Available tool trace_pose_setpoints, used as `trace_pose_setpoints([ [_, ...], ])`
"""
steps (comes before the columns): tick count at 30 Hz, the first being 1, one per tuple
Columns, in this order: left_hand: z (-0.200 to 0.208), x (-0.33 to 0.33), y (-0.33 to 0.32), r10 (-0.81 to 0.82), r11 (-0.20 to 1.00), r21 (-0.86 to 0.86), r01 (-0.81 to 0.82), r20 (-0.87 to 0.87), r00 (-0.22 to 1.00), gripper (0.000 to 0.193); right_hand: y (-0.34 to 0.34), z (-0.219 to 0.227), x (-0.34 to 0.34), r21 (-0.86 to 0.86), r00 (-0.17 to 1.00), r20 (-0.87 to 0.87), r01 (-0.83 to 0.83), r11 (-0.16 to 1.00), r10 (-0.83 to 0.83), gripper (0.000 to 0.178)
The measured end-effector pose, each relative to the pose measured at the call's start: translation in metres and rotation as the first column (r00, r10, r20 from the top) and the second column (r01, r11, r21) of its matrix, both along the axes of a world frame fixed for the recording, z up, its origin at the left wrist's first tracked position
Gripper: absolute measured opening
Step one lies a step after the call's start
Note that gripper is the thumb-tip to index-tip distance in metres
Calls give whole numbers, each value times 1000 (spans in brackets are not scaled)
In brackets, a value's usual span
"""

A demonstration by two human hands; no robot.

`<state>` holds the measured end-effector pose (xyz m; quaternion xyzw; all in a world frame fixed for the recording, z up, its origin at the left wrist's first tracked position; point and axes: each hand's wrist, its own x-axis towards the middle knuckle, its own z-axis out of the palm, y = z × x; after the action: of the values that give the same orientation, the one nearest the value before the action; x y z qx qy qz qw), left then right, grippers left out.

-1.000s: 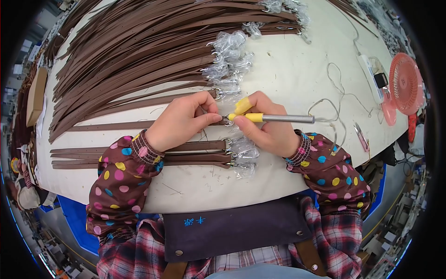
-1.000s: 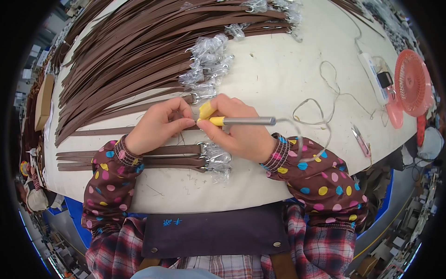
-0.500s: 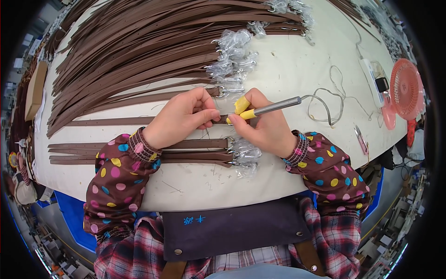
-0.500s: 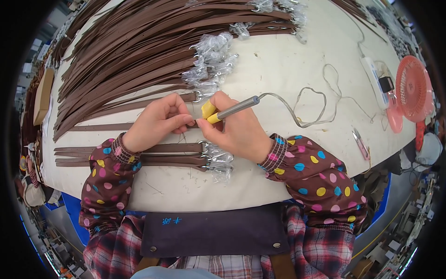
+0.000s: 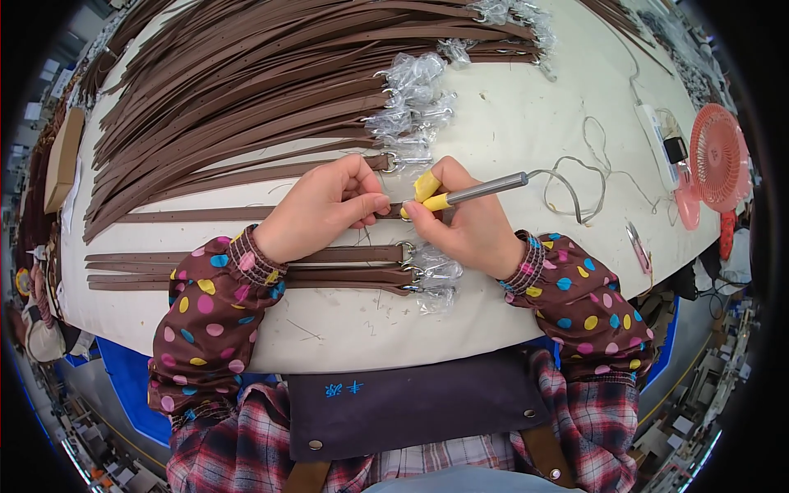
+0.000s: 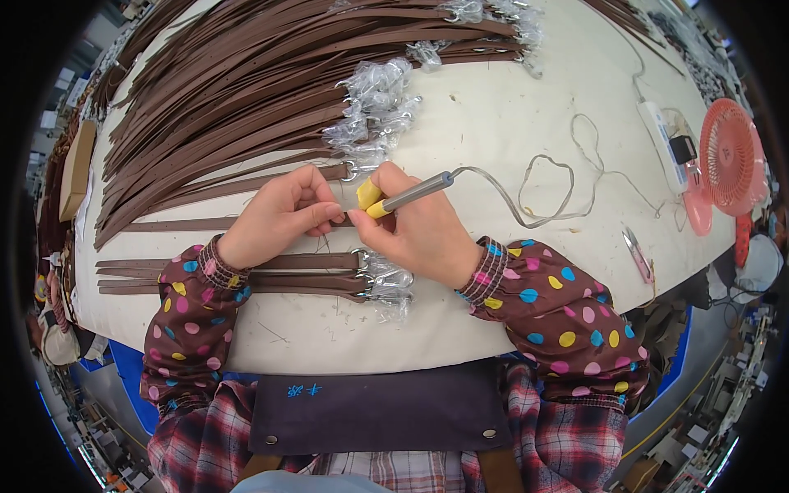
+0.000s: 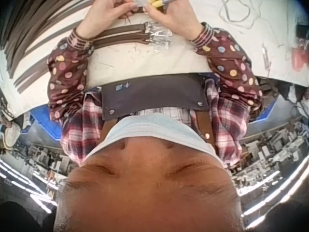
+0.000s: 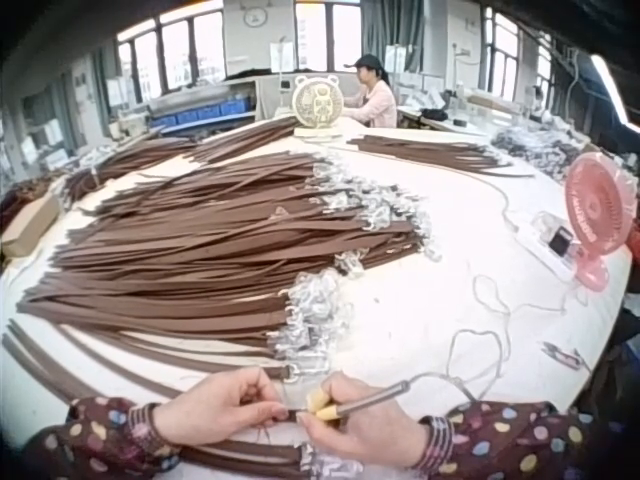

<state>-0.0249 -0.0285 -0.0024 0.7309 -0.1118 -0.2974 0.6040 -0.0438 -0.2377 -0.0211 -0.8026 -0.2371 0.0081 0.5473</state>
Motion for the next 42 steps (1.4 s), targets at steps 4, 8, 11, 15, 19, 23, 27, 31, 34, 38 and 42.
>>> trace_pose_setpoints([
  [4, 1, 0, -1, -1, 1000, 10, 0, 9, 1000, 15, 0, 0, 0, -11, 1000, 19, 6, 1000, -6, 24],
  [8, 1, 0, 0, -5, 1000, 8, 5, 8, 1000, 15, 0, 0, 0, -3, 1000, -3, 4, 1000, -4, 24],
  [11, 1, 1, 0, -1, 1000, 8, 1, 2, 1000, 15, 0, 0, 0, -3, 1000, 10, 11, 1000, -11, 24],
  [15, 5, 1, -3, -37, 987, 160, 23, 82, 996, 17, -1, 2, -3, 101, 999, -25, 51, 994, -49, 22],
  [19, 12, 2, -12, -186, 955, 282, 94, 322, 928, 18, -3, 3, -1, 202, 998, 5, 62, 977, -65, 20],
  [23, 11, 7, -17, -228, 925, 367, 98, 330, 916, 15, -5, 1, 0, 214, 998, 10, 62, 975, -65, 20],
  [27, 6, 4, -17, -165, 948, 315, 35, 399, 902, 10, -5, 3, 0, 190, 998, 29, 51, 980, -58, 20],
  [31, 0, 1, -15, -136, 953, 302, -19, 482, 866, 11, -3, 0, 0, 211, 1000, -10, 31, 977, -30, 20],
  [34, 3, 0, -14, -123, 941, 333, -53, 486, 866, 16, -1, -2, 1, 154, 1000, 14, 17, 988, -19, 20],
  [38, -4, 1, -8, 4, 973, 220, -63, 260, 966, 13, 0, 0, 1, 117, 1000, -2, 28, 993, -28, 20],
  [42, -9, 3, -7, 41, 993, 101, -59, 173, 984, 14, 1, 0, 2, 80, 999, 22, 35, 996, -36, 21],
])
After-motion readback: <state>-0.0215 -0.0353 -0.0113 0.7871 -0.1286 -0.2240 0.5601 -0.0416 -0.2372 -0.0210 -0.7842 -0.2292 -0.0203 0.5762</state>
